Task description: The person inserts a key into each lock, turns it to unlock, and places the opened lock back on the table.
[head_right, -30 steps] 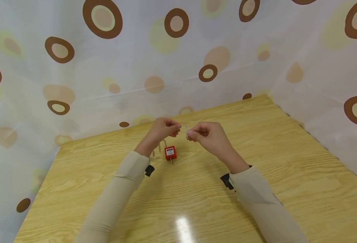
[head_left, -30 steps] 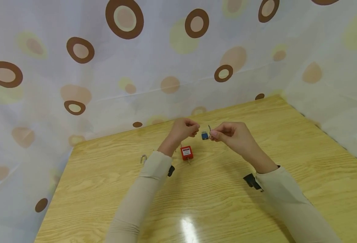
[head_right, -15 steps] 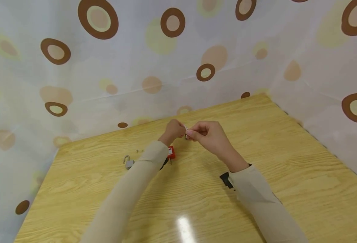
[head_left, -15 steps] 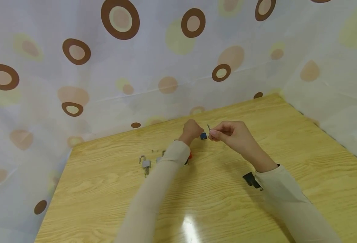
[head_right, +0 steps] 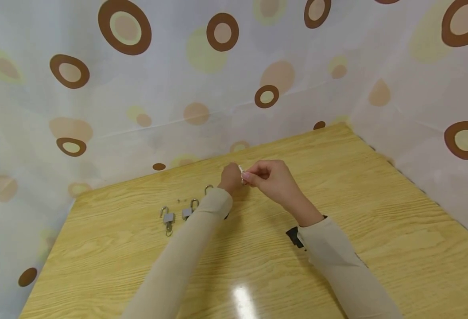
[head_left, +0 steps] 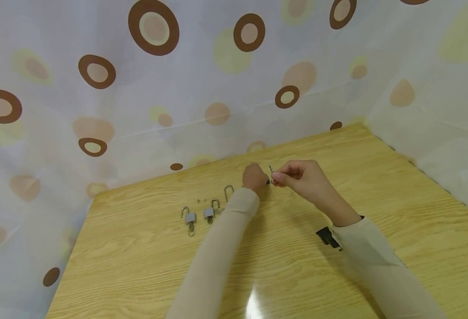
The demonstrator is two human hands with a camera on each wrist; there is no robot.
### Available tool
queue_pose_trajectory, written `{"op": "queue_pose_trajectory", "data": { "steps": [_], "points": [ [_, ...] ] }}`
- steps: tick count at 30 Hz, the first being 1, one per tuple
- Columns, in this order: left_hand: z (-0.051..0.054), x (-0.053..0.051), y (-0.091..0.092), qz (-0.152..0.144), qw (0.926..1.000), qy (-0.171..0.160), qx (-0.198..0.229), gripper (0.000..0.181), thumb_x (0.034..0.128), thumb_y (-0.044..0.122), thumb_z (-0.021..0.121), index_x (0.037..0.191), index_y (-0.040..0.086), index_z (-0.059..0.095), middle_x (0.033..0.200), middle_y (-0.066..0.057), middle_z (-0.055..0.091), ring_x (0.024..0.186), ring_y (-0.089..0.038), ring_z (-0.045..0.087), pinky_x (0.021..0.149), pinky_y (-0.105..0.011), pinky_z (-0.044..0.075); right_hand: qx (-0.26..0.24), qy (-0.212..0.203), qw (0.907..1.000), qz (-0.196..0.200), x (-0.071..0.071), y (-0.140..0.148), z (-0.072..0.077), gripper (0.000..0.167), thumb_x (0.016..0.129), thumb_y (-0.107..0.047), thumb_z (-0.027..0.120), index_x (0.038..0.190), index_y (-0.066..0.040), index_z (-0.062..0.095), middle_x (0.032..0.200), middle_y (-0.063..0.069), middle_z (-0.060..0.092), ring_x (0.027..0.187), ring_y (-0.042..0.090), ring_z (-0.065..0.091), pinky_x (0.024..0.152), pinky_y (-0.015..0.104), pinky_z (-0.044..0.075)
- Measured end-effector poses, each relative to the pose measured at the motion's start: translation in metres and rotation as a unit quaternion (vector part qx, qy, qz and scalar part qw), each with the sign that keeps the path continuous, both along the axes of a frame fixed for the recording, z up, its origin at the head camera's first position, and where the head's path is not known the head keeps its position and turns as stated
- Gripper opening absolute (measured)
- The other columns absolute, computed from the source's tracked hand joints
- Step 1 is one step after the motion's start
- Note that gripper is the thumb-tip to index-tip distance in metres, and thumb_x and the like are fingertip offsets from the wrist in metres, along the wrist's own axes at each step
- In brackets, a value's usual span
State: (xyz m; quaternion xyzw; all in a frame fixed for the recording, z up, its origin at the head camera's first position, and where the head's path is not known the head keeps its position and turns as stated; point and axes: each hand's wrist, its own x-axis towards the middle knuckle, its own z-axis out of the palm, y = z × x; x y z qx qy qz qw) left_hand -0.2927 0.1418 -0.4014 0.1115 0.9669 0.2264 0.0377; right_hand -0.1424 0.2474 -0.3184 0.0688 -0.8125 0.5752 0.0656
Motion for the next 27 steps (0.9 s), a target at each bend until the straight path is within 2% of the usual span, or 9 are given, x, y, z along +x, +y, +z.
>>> {"op": "queue_pose_trajectory", "data": {
  "steps": [4,6,10,13,17,22,27],
  "points": [
    [0.004,0.002,-0.001,-0.008,0.9999,-0.005,0.01,0.019,0.0863,0.01,0.065,0.07,0.003,0.061,0.073,-0.007,0.061,0.06,-0.016,0.045,0.052,-0.028,0.04,0.001,-0.004,1.0,-0.001,0.0,0.0,0.001,0.02,0.094,-0.016,0.064,0.096,0.003,0.07,0.089,0.01,0.07,0.08,0.011,0.067,0.077,0.026,0.055],
    [0.002,0.0,-0.002,-0.009,0.9998,-0.001,0.015,0.018,0.0846,0.009,0.065,0.068,0.003,0.059,0.071,-0.006,0.059,0.06,-0.016,0.045,0.052,-0.028,0.041,0.001,-0.005,1.0,-0.001,0.0,-0.001,0.001,0.019,0.094,-0.015,0.064,0.095,0.003,0.07,0.089,0.01,0.07,0.08,0.011,0.067,0.077,0.026,0.055],
    [-0.002,-0.003,-0.006,-0.009,0.9992,-0.015,0.037,0.019,0.0791,0.005,0.068,0.065,0.005,0.054,0.068,-0.004,0.051,0.06,-0.017,0.043,0.052,-0.028,0.04,0.001,-0.003,1.0,-0.002,0.001,-0.001,0.001,0.019,0.094,-0.016,0.064,0.095,0.003,0.07,0.089,0.01,0.07,0.08,0.011,0.067,0.077,0.027,0.055],
    [-0.001,-0.003,-0.01,-0.003,0.9976,-0.037,0.058,0.018,0.077,0.005,0.07,0.068,0.005,0.054,0.067,-0.003,0.048,0.06,-0.017,0.042,0.052,-0.027,0.039,0.002,-0.001,1.0,-0.003,0.0,-0.001,0.0,0.02,0.094,-0.017,0.064,0.094,0.002,0.07,0.089,0.01,0.071,0.08,0.011,0.068,0.077,0.027,0.055],
    [-0.001,-0.003,-0.016,0.007,0.9933,-0.076,0.087,0.017,0.0804,0.009,0.071,0.072,0.002,0.058,0.062,-0.003,0.048,0.054,-0.015,0.045,0.049,-0.025,0.039,-0.002,0.0,1.0,0.002,0.0,-0.001,0.0,0.02,0.094,-0.016,0.064,0.094,0.003,0.07,0.089,0.01,0.071,0.08,0.011,0.068,0.077,0.027,0.055],
    [0.001,-0.006,-0.023,0.015,0.9864,-0.115,0.117,0.017,0.0814,0.011,0.075,0.081,-0.003,0.065,0.053,-0.003,0.054,0.047,-0.015,0.055,0.044,-0.021,0.042,0.0,0.001,1.0,0.003,-0.001,-0.001,0.0,0.019,0.094,-0.016,0.064,0.095,0.002,0.07,0.089,0.011,0.071,0.08,0.012,0.068,0.077,0.027,0.055],
    [0.006,-0.001,-0.031,0.015,0.9813,-0.114,0.154,0.024,0.0793,0.012,0.078,0.088,-0.008,0.068,0.064,-0.014,0.067,0.064,-0.027,0.068,0.05,-0.023,0.048,0.0,-0.004,1.0,0.001,-0.001,0.0,-0.001,0.02,0.094,-0.016,0.064,0.097,0.003,0.07,0.09,0.011,0.071,0.081,0.012,0.068,0.077,0.027,0.055]
  ]
}}
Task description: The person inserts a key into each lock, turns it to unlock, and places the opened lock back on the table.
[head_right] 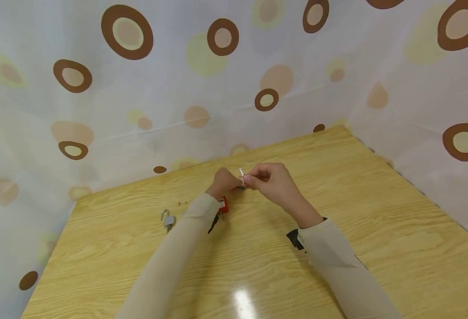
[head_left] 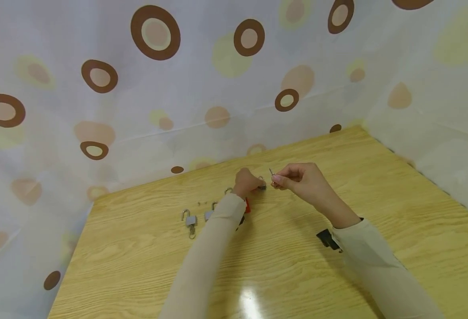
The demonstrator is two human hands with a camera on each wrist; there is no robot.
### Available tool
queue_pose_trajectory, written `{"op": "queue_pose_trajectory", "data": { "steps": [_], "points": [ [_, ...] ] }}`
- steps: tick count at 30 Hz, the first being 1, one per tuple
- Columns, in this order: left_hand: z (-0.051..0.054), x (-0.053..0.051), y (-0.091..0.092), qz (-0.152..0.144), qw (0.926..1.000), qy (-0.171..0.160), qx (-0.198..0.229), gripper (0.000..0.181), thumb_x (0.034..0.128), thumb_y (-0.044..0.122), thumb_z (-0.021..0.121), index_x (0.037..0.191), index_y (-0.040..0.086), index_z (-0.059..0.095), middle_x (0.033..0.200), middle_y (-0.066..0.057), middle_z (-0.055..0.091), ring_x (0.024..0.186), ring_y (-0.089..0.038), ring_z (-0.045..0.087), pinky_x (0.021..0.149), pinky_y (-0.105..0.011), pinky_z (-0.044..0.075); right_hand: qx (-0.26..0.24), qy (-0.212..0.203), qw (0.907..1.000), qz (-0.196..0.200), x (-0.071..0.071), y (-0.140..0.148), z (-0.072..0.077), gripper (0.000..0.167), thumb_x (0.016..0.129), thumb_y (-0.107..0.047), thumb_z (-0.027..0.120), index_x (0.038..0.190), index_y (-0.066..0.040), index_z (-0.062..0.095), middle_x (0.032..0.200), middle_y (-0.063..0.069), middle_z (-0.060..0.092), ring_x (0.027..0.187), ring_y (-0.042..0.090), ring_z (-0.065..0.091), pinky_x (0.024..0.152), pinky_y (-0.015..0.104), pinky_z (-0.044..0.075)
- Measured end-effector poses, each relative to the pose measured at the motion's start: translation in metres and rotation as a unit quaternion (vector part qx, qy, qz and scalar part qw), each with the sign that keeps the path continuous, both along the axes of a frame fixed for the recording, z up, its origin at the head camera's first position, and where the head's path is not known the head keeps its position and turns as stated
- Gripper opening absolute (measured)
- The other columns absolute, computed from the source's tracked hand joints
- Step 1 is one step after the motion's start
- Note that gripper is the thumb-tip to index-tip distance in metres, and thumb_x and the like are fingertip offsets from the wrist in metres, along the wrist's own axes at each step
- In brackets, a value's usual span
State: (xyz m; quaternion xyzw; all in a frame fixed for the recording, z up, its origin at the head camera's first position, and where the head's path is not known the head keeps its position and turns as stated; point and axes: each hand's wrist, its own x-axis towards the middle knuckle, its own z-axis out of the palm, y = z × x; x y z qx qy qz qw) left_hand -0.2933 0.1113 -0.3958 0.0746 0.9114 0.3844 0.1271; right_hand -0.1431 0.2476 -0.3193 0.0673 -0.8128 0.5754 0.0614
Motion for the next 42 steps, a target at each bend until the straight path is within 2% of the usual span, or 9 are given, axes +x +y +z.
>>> {"op": "queue_pose_trajectory", "data": {
  "steps": [3,7,10,15,20,27,33,37,42],
  "points": [
    [0.001,0.002,-0.006,0.012,0.9991,-0.013,0.039,0.025,0.0805,0.014,0.078,0.086,-0.009,0.07,0.075,-0.019,0.07,0.072,-0.03,0.07,0.058,-0.025,0.051,0.002,-0.002,1.0,0.001,-0.001,-0.001,-0.001,0.021,0.094,-0.017,0.064,0.097,0.002,0.07,0.091,0.011,0.071,0.081,0.012,0.068,0.077,0.027,0.055],
    [0.006,0.004,-0.012,0.025,0.9944,-0.043,0.094,0.022,0.0823,0.014,0.077,0.087,-0.007,0.071,0.075,-0.015,0.07,0.076,-0.029,0.071,0.07,-0.03,0.056,0.001,-0.008,1.0,0.005,-0.003,-0.002,-0.002,0.021,0.094,-0.018,0.063,0.097,0.002,0.07,0.092,0.011,0.07,0.082,0.013,0.068,0.078,0.027,0.055],
    [0.012,0.008,-0.015,0.027,0.991,-0.05,0.121,0.021,0.0836,0.014,0.076,0.09,-0.006,0.072,0.076,-0.013,0.07,0.073,-0.025,0.07,0.077,-0.035,0.056,-0.001,-0.013,0.9999,0.006,-0.005,-0.004,-0.003,0.021,0.095,-0.018,0.063,0.097,0.002,0.07,0.092,0.012,0.07,0.083,0.013,0.068,0.078,0.027,0.055],
    [0.022,0.013,-0.018,0.03,0.9836,-0.052,0.17,0.021,0.0846,0.012,0.075,0.094,-0.007,0.071,0.087,-0.017,0.071,0.067,-0.019,0.068,0.081,-0.039,0.055,0.0,-0.015,0.9999,0.006,-0.008,-0.007,-0.004,0.022,0.095,-0.017,0.063,0.098,0.003,0.069,0.092,0.012,0.071,0.082,0.013,0.068,0.078,0.026,0.055],
    [0.035,0.019,-0.02,0.027,0.9744,-0.057,0.216,0.022,0.0864,0.011,0.073,0.098,-0.007,0.068,0.094,-0.016,0.07,0.081,-0.026,0.07,0.082,-0.036,0.055,-0.008,-0.015,0.9998,-0.006,-0.012,-0.01,-0.005,0.023,0.095,-0.018,0.063,0.099,0.004,0.069,0.092,0.011,0.071,0.081,0.011,0.067,0.078,0.026,0.054],
    [0.055,0.032,-0.03,0.013,0.954,-0.077,0.289,0.027,0.0874,0.016,0.073,0.105,-0.003,0.063,0.1,-0.014,0.069,0.087,-0.026,0.07,0.091,-0.037,0.051,-0.048,-0.007,0.9988,-0.011,-0.017,-0.013,-0.008,0.028,0.094,-0.02,0.064,0.102,0.007,0.067,0.09,0.007,0.07,0.084,0.016,0.068,0.078,0.027,0.055],
    [0.07,0.048,-0.041,-0.014,0.9371,-0.071,0.341,0.027,0.0892,0.014,0.07,0.107,-0.003,0.06,0.1,-0.015,0.068,0.084,-0.022,0.069,0.088,-0.036,0.053,-0.079,-0.001,0.9968,-0.007,-0.019,-0.014,-0.009,0.032,0.094,-0.02,0.065,0.103,0.011,0.066,0.086,0.001,0.07,0.082,0.012,0.067,0.08,0.03,0.055],
    [0.075,0.057,-0.049,-0.027,0.9257,-0.069,0.371,0.028,0.0899,0.013,0.069,0.11,-0.004,0.061,0.101,-0.014,0.068,0.083,-0.018,0.068,0.085,-0.033,0.054,-0.089,0.001,0.9961,-0.005,-0.019,-0.017,-0.009,0.033,0.094,-0.02,0.064,0.103,0.012,0.065,0.085,0.0,0.069,0.082,0.011,0.067,0.079,0.027,0.055],
    [0.078,0.066,-0.057,-0.024,0.9079,-0.08,0.411,0.03,0.0911,0.014,0.068,0.114,-0.004,0.061,0.1,-0.01,0.066,0.082,-0.015,0.067,0.088,-0.033,0.053,-0.099,-0.004,0.9951,-0.001,-0.019,-0.023,-0.009,0.032,0.094,-0.018,0.065,0.103,0.012,0.065,0.083,-0.003,0.069,0.08,0.01,0.067,0.079,0.028,0.055]
  ]
}}
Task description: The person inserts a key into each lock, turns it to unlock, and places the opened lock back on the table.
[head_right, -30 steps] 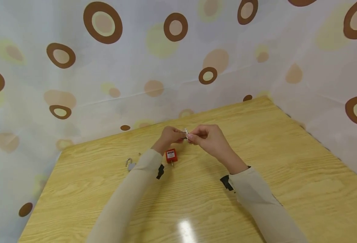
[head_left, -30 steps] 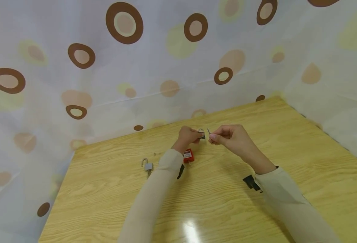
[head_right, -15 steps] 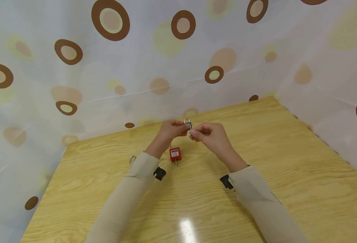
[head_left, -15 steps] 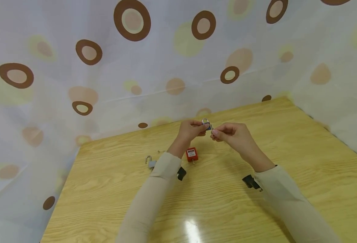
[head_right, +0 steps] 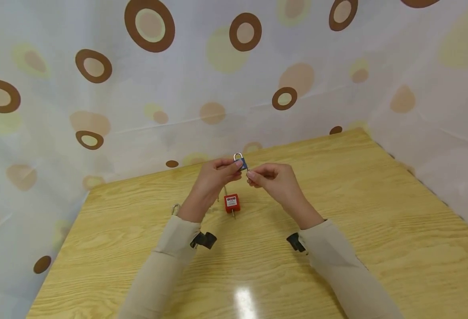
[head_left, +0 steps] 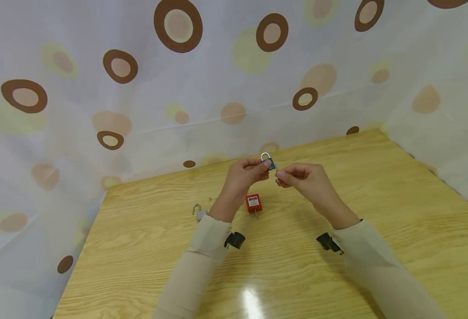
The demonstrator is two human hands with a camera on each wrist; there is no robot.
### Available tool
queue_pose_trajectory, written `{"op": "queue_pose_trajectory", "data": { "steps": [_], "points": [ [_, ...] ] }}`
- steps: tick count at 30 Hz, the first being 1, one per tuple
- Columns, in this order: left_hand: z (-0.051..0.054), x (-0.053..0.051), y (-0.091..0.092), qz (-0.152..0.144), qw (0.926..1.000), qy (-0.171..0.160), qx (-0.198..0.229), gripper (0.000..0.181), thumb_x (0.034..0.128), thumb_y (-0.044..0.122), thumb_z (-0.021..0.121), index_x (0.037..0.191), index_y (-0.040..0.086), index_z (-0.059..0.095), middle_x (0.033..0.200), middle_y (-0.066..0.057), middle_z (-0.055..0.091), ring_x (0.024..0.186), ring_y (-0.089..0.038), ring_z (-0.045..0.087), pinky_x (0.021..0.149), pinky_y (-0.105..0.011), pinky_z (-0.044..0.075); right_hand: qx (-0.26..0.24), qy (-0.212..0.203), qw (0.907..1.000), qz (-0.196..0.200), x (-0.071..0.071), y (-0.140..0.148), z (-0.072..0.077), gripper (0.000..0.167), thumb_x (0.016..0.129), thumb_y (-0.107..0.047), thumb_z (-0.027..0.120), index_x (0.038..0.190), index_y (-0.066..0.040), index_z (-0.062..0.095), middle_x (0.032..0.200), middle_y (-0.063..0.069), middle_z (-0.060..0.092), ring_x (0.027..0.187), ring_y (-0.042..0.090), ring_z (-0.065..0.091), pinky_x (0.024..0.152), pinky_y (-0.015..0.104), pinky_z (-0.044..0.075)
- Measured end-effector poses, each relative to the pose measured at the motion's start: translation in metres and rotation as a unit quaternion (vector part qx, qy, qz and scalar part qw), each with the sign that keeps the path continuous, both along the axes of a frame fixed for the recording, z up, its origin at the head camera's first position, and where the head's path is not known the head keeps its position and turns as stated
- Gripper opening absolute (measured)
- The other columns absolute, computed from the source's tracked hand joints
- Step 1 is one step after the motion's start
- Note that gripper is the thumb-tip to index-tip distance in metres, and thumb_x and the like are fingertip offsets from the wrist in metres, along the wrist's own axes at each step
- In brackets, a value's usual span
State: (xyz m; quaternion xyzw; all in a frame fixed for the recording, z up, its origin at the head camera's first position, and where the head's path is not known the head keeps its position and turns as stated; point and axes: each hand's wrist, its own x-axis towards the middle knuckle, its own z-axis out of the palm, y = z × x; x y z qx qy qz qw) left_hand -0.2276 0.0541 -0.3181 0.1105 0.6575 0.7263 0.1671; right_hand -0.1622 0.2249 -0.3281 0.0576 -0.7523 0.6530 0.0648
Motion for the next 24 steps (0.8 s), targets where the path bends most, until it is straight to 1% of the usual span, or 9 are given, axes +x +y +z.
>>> {"op": "queue_pose_trajectory", "data": {
  "steps": [4,7,11,14,16,20,24],
  "points": [
    [0.001,0.006,-0.005,0.005,0.9987,-0.029,0.042,0.031,0.0931,0.014,0.065,0.117,-0.005,0.059,0.098,-0.007,0.063,0.081,-0.015,0.065,0.088,-0.031,0.052,-0.001,0.0,1.0,0.003,0.001,-0.003,0.0,0.03,0.094,-0.017,0.065,0.102,0.012,0.066,0.081,-0.003,0.069,0.079,0.01,0.067,0.079,0.029,0.056],
    [0.002,0.011,-0.007,0.014,0.9958,-0.055,0.072,0.03,0.0934,0.012,0.064,0.116,-0.006,0.058,0.097,-0.006,0.061,0.08,-0.015,0.063,0.084,-0.028,0.053,0.009,-0.004,0.9999,0.008,0.002,-0.006,-0.001,0.029,0.093,-0.017,0.065,0.101,0.011,0.067,0.081,-0.003,0.07,0.079,0.012,0.067,0.079,0.032,0.056],
    [0.004,0.016,-0.009,0.028,0.9935,-0.07,0.085,0.024,0.0929,0.012,0.065,0.11,-0.004,0.059,0.095,-0.006,0.061,0.077,-0.013,0.061,0.078,-0.025,0.053,0.03,-0.008,0.9994,0.016,0.003,-0.009,-0.002,0.026,0.093,-0.017,0.065,0.099,0.008,0.068,0.083,0.001,0.07,0.08,0.016,0.068,0.079,0.032,0.055],
    [0.005,0.019,-0.01,0.036,0.992,-0.074,0.096,0.018,0.0928,0.011,0.065,0.105,-0.001,0.059,0.094,-0.005,0.06,0.075,-0.012,0.06,0.075,-0.023,0.053,0.043,-0.01,0.9988,0.019,0.005,-0.012,-0.001,0.024,0.094,-0.017,0.065,0.098,0.006,0.069,0.084,0.004,0.071,0.08,0.019,0.069,0.078,0.032,0.055],
    [0.005,0.021,-0.01,0.04,0.9911,-0.073,0.104,0.015,0.0928,0.01,0.065,0.102,0.0,0.059,0.093,-0.005,0.06,0.075,-0.012,0.06,0.074,-0.023,0.053,0.045,-0.014,0.9987,0.02,0.007,-0.014,0.0,0.024,0.094,-0.018,0.065,0.097,0.005,0.07,0.084,0.006,0.071,0.081,0.022,0.068,0.078,0.034,0.055],
    [0.004,0.023,-0.011,0.044,0.9908,-0.061,0.112,0.01,0.0926,0.009,0.065,0.097,0.002,0.06,0.092,-0.004,0.059,0.073,-0.011,0.059,0.072,-0.022,0.053,0.049,-0.019,0.9983,0.025,0.01,-0.017,0.003,0.024,0.094,-0.019,0.064,0.096,0.005,0.069,0.084,0.006,0.071,0.08,0.018,0.068,0.078,0.032,0.055],
    [0.003,0.025,-0.011,0.05,0.9923,-0.047,0.104,0.009,0.0918,0.009,0.066,0.095,0.003,0.06,0.088,-0.004,0.059,0.07,-0.011,0.059,0.071,-0.023,0.053,0.048,-0.023,0.9981,0.031,0.01,-0.017,0.005,0.024,0.094,-0.019,0.064,0.095,0.005,0.069,0.083,0.006,0.071,0.078,0.015,0.067,0.077,0.03,0.055]
  ]
}}
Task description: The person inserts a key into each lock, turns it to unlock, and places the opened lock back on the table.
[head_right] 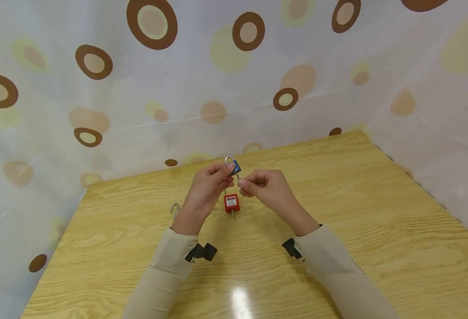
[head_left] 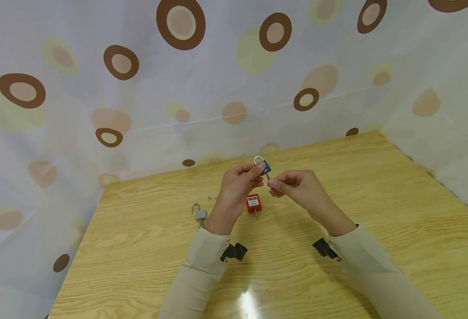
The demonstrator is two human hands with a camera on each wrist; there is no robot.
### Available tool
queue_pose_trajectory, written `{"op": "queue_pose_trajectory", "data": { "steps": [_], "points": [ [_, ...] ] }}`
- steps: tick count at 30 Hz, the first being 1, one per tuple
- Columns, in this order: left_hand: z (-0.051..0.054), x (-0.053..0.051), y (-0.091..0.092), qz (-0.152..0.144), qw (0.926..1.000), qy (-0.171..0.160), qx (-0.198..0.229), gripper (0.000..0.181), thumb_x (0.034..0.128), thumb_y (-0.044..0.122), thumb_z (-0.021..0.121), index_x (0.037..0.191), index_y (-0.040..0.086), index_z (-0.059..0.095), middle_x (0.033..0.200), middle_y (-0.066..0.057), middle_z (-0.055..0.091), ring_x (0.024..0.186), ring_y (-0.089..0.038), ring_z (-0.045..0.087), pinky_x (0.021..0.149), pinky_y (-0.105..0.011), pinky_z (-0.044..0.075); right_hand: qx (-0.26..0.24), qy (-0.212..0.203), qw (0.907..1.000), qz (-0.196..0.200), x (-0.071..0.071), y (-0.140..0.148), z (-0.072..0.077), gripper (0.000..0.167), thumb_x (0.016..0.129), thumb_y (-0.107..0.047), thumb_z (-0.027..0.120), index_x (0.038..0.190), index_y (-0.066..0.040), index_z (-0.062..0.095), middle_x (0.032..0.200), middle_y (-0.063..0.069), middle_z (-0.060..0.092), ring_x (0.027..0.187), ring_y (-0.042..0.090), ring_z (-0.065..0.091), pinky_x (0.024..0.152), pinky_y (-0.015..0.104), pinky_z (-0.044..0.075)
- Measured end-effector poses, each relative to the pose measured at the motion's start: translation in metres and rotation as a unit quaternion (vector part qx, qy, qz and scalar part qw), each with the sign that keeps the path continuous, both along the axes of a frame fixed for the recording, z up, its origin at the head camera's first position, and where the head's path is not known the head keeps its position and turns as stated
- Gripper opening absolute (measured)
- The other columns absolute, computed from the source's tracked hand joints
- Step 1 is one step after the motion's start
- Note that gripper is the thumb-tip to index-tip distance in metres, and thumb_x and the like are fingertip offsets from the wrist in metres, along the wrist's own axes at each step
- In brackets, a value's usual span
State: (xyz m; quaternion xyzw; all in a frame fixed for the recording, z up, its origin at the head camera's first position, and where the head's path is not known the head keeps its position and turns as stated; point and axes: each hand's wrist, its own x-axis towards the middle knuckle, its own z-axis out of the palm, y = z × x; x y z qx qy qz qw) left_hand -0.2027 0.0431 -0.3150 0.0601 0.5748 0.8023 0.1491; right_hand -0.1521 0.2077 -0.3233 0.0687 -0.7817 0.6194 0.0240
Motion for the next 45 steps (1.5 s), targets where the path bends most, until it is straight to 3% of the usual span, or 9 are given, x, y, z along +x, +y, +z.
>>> {"op": "queue_pose_trajectory", "data": {
  "steps": [13,24,32,36,45],
  "points": [
    [-0.0011,0.001,-0.0018,0.008,0.9992,0.032,-0.024,0.009,0.09,0.007,0.068,0.093,0.004,0.06,0.077,0.0,0.065,0.066,-0.012,0.061,0.071,-0.026,0.053,-0.031,-0.013,0.9993,0.016,-0.0018,-0.0021,-0.0026,0.024,0.094,-0.018,0.064,0.093,0.006,0.068,0.082,0.011,0.07,0.077,0.017,0.068,0.078,0.036,0.056],
    [0.0,0.0002,-0.0053,0.006,0.9965,0.063,-0.056,0.012,0.0892,0.009,0.069,0.096,0.003,0.06,0.079,0.0,0.064,0.066,-0.013,0.062,0.077,-0.03,0.054,-0.044,-0.008,0.9989,0.011,-0.0016,-0.0048,-0.0016,0.022,0.095,-0.017,0.063,0.09,0.004,0.067,0.078,0.003,0.067,0.078,0.021,0.068,0.079,0.039,0.055],
    [-0.0013,0.0012,-0.0079,0.006,0.9947,0.074,-0.071,0.013,0.0888,0.01,0.07,0.095,0.003,0.061,0.078,0.0,0.063,0.067,-0.013,0.062,0.076,-0.029,0.053,-0.049,-0.01,0.9987,-0.002,-0.001,-0.0091,-0.003,0.022,0.094,-0.016,0.064,0.09,0.006,0.067,0.076,0.001,0.067,0.077,0.019,0.067,0.076,0.032,0.055],
    [-0.0027,0.0009,-0.0086,0.006,0.9941,0.078,-0.075,0.012,0.0888,0.009,0.07,0.094,0.004,0.06,0.078,0.0,0.063,0.066,-0.014,0.061,0.075,-0.028,0.053,-0.044,-0.018,0.9988,-0.005,-0.0006,-0.0094,-0.0021,0.025,0.094,-0.016,0.064,0.093,0.009,0.066,0.077,0.002,0.067,0.077,0.018,0.068,0.077,0.033,0.055],
    [-0.0037,0.0019,-0.0075,0.001,0.9927,0.075,-0.094,0.013,0.0888,0.01,0.07,0.093,0.005,0.059,0.077,0.0,0.062,0.067,-0.014,0.061,0.075,-0.028,0.053,0.008,-0.009,0.9998,0.013,-0.0007,-0.0058,-0.0005,0.02,0.095,-0.015,0.063,0.093,0.005,0.068,0.084,0.013,0.069,0.079,0.022,0.066,0.076,0.031,0.055]
  ]
}}
